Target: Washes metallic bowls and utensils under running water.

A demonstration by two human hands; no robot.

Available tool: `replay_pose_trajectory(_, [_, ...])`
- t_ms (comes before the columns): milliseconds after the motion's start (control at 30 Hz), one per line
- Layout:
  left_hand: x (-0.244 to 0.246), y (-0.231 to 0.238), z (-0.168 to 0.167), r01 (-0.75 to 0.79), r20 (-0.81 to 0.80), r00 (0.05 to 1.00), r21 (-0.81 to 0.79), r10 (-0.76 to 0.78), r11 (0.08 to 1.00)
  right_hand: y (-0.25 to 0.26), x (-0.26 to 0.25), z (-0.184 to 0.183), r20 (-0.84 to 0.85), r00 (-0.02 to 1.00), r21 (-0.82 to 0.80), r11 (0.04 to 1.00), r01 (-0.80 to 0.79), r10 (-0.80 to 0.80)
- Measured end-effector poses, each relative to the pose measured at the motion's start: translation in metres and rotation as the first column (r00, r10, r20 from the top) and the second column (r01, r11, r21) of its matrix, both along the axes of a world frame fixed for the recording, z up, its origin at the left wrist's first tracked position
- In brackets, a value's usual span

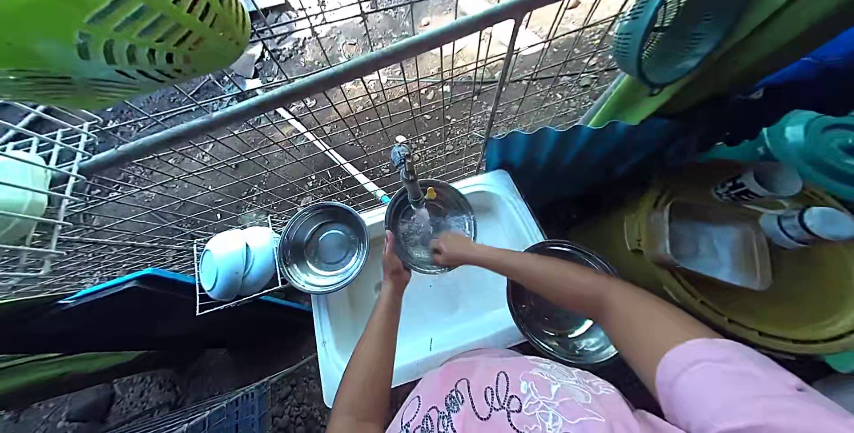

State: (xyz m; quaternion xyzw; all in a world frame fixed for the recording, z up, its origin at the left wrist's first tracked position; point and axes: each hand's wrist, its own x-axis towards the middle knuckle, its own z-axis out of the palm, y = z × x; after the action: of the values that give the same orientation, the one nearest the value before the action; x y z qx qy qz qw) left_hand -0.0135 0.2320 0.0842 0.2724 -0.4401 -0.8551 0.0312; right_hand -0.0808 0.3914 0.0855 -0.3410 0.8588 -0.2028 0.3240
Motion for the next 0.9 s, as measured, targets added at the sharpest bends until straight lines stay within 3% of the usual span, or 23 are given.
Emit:
replay_pose_trajectory(67, [0.006,-0.001,-0.002,0.024,0.049,0.998,0.027,-0.025,0.999,0.025,-0.022,-0.008,-0.241,0.970,0.072,0.997,-0.027,0.044])
replay_pose_trajectory(133, [0.008,0.017,-0.002,0.027,0.084,0.996,0.104,-0.036,0.994,0.022,-0.039,-0.023,-0.416,0.909,0.019,1.000,0.006,0.002])
replay_pose_trajectory(267, [-0.007,0.033,0.000,0.006,0.025,1.000,0.161,-0.010,0.987,-0.031,-0.005,-0.018,-0.025,0.981,-0.219,0.958,0.184,-0.194])
replay_pose_trajectory(333, [-0.011,0.015,-0.003,-0.012,0.013,1.000,0.112,0.010,0.994,-0.023,0.011,-0.020,0.143,0.990,-0.310,0.949,0.048,-0.004])
replay_pose_trajectory(367, [-0.009,0.004,-0.004,-0.028,0.021,0.999,0.106,0.026,0.994,-0.008,0.009,-0.017,0.125,0.985,-0.258,0.962,-0.086,0.121])
replay_pose_trajectory(433, [-0.003,-0.010,-0.005,-0.035,0.025,0.999,0.115,0.032,0.993,0.023,-0.010,0.000,-0.012,0.965,0.019,0.965,-0.263,0.263])
replay_pose_trajectory(500, [0.000,0.002,-0.006,-0.029,0.054,0.998,0.137,0.022,0.990,0.040,-0.034,0.001,-0.183,0.967,0.142,0.978,-0.150,0.175])
replay_pose_trajectory(567, [0.002,0.028,-0.004,-0.009,0.063,0.998,0.221,-0.005,0.975,0.030,-0.044,-0.017,-0.329,0.944,0.084,0.996,0.013,0.015])
replay_pose_trajectory(633, [-0.008,0.045,0.004,-0.012,0.046,0.999,0.262,0.000,0.965,0.003,-0.036,-0.018,-0.195,0.973,-0.040,0.992,0.122,-0.127])
replay_pose_trajectory(667, [-0.013,0.045,0.006,-0.012,0.029,1.000,0.253,0.004,0.967,-0.006,-0.026,-0.019,-0.103,0.985,-0.129,0.984,0.123,-0.136])
replay_pose_trajectory(733, [-0.018,0.026,0.000,0.011,-0.019,1.000,0.236,-0.006,0.972,-0.001,-0.005,-0.012,0.047,0.999,-0.233,0.972,-0.008,0.020])
replay_pose_trajectory(767, [-0.020,0.012,-0.005,0.027,-0.036,0.999,0.246,-0.018,0.969,0.009,-0.002,0.002,0.071,0.987,-0.172,0.976,-0.130,0.144])
replay_pose_trajectory(833, [-0.023,-0.012,-0.011,0.067,-0.034,0.998,0.284,-0.060,0.956,0.037,-0.003,0.031,-0.003,0.949,0.095,0.945,-0.313,0.314])
replay_pose_trajectory(900, [-0.025,-0.025,-0.019,0.130,-0.021,0.991,0.326,-0.130,0.936,0.062,-0.008,0.055,-0.177,0.930,0.229,0.932,-0.280,0.322])
